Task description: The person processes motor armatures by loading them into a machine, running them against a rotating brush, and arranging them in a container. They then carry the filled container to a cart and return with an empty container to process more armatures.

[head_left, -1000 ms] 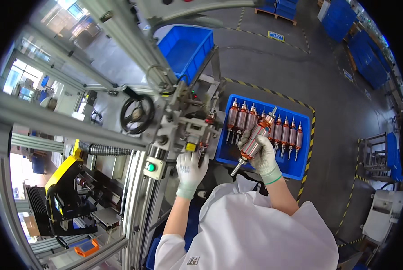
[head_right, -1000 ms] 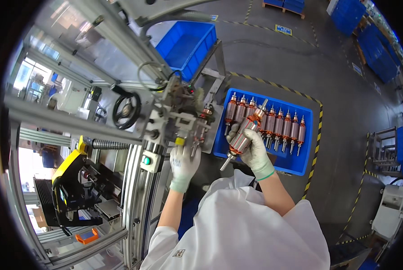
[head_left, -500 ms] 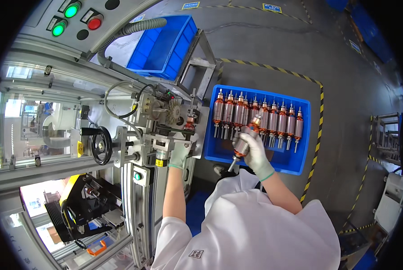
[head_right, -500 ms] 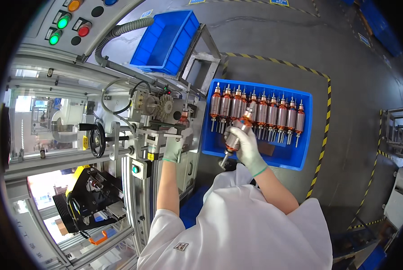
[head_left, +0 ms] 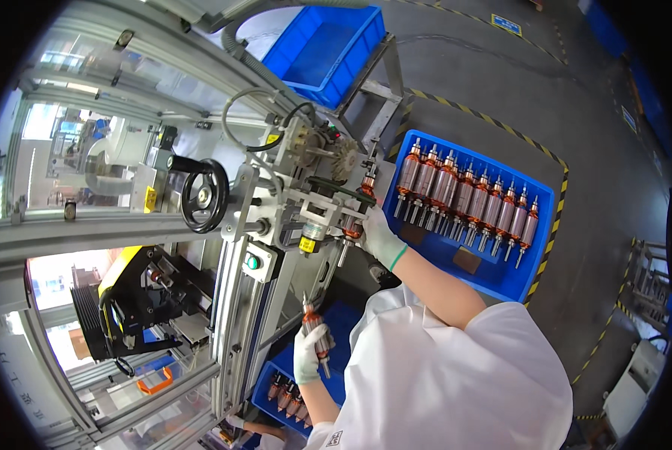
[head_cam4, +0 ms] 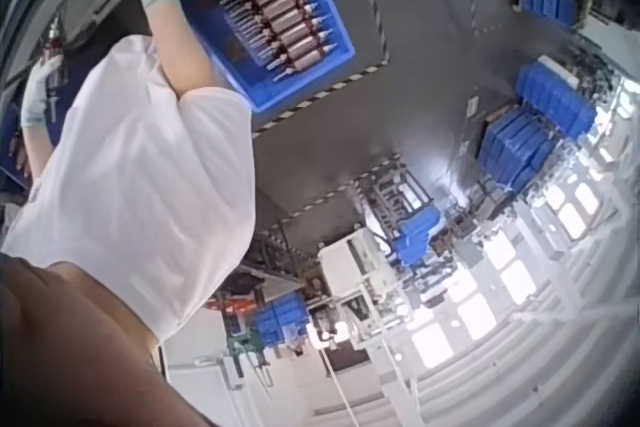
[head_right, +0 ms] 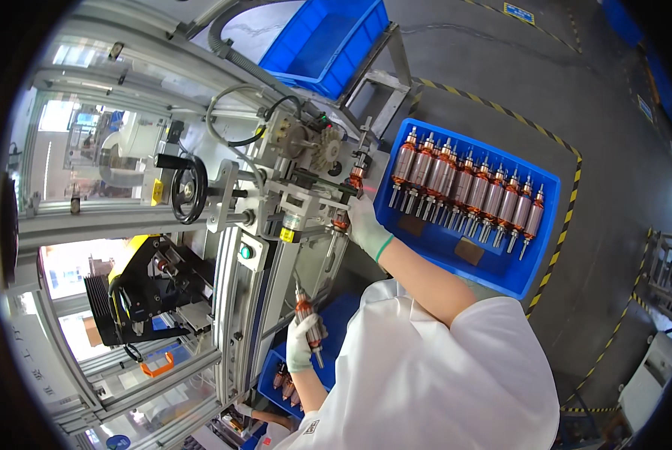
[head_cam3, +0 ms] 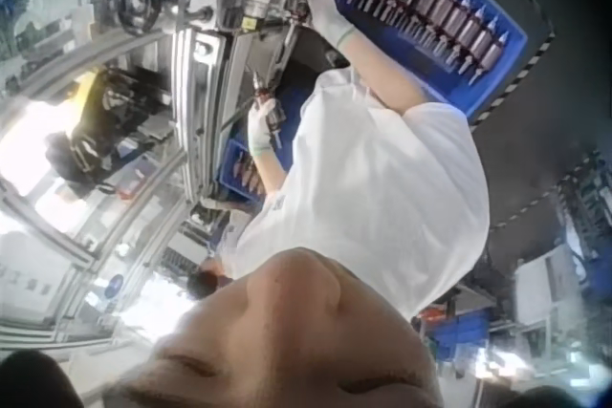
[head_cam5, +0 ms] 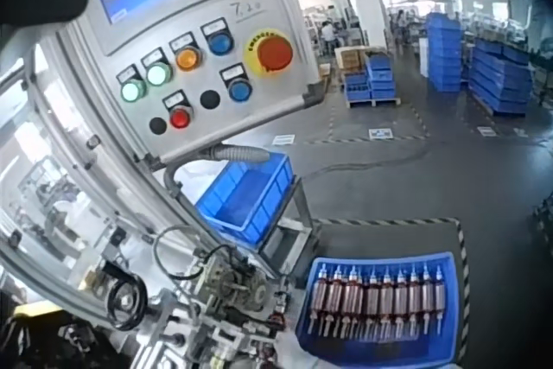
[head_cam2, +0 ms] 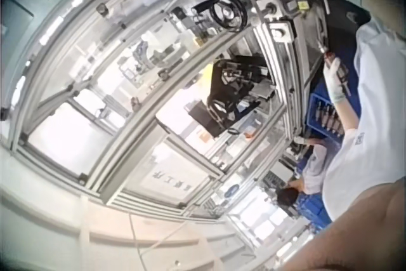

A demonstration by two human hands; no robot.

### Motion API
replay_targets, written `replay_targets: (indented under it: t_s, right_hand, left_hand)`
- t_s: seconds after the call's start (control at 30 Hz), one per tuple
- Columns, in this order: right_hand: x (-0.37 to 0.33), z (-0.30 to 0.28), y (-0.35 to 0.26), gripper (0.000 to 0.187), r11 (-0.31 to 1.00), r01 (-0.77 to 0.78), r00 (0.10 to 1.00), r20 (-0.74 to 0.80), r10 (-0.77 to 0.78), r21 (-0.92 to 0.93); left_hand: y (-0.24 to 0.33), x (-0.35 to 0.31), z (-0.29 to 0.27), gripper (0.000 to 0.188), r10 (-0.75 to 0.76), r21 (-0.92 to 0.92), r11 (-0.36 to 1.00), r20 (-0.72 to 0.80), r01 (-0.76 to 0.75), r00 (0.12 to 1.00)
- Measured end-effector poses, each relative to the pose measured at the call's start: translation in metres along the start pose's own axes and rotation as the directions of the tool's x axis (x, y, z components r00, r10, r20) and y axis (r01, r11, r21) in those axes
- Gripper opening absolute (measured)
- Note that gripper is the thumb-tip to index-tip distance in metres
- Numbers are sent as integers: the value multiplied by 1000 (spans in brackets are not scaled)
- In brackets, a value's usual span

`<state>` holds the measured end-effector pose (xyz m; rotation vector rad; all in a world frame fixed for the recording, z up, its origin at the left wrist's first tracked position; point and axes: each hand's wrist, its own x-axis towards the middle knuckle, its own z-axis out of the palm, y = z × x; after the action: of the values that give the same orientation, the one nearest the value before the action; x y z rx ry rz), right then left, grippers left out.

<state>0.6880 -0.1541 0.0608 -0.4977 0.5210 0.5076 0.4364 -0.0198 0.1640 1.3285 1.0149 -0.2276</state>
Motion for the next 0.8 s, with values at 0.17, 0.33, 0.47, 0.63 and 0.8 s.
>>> replay_targets:
  t_s: [0.17, 0.33, 0.47, 0.63, 0.8]
  right_hand:
    - [9, 14, 2, 23, 970, -160, 987, 24, 158, 181]
    - [5, 12, -3, 23, 994, -71, 994, 95, 63, 85]
    - [43, -41, -3, 22, 997, -75, 987, 142, 76, -19]
    - [8, -24, -41, 22, 926, -203, 960, 124, 253, -318]
    - [-54, -53, -58, 32, 881, 29, 970, 228, 90, -471]
  left_hand:
    - [-43, -19, -32, 25, -60, -186, 982, -113, 39, 992]
    - [-44, -14, -34, 27, -65, -242, 970, -142, 29, 988]
    - [-17, 5, -18, 35, -5, -96, 995, 16, 7, 1000]
    - [33, 21, 16, 34, 24, 48, 998, 240, -37, 971]
    - [84, 43, 85, 34, -42, 209, 975, 499, -73, 866]
